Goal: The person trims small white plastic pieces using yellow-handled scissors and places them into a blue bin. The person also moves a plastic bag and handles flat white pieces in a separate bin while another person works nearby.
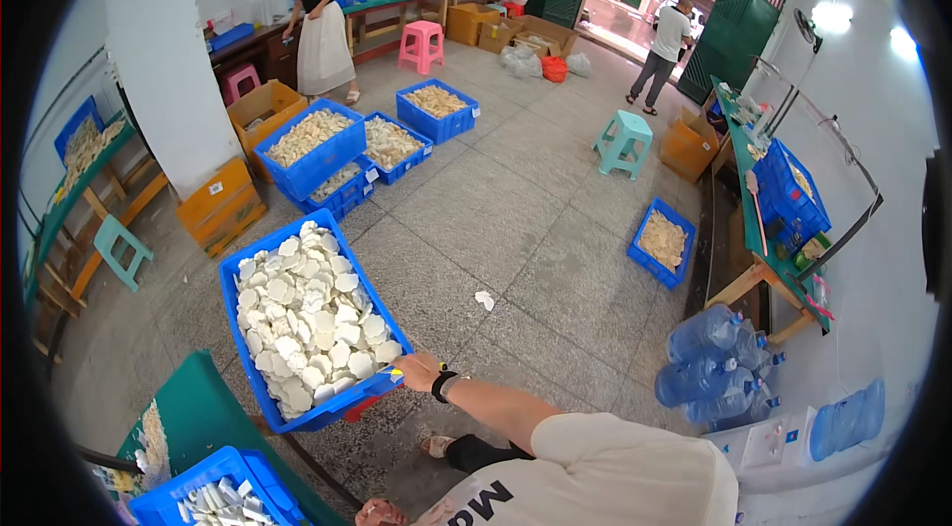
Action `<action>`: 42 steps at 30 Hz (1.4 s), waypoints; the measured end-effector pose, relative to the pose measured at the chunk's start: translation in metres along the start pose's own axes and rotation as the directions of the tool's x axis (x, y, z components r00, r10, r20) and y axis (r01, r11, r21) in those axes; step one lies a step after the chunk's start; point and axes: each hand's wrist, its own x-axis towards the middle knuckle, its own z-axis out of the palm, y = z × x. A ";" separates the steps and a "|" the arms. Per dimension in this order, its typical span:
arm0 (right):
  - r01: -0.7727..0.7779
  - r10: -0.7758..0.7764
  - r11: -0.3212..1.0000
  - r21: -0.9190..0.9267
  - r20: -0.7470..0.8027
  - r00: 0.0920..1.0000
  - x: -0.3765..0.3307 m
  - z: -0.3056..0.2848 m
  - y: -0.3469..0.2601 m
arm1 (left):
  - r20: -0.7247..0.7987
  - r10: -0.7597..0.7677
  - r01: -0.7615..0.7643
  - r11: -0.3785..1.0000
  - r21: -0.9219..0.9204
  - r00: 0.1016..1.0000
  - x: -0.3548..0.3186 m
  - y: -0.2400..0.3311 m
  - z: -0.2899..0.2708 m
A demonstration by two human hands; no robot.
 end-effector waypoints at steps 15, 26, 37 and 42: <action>0.011 -0.022 0.996 -0.086 -0.135 0.991 -0.024 0.004 -0.002 | 0.100 0.124 -0.130 0.990 0.049 0.987 0.018 0.022 -0.004; -0.062 0.059 0.998 -0.022 -0.109 0.992 -0.022 0.000 -0.004 | 0.025 -0.028 0.028 1.000 -0.014 0.999 0.032 0.026 -0.011; -0.073 0.073 0.997 0.008 -0.128 0.989 -0.021 -0.008 0.005 | 0.081 -0.027 0.029 0.999 -0.034 0.996 0.029 0.031 0.011; -0.132 0.136 0.990 0.042 -0.096 0.986 -0.019 -0.011 0.014 | 0.166 -0.027 0.032 0.999 -0.031 0.986 0.037 0.028 0.011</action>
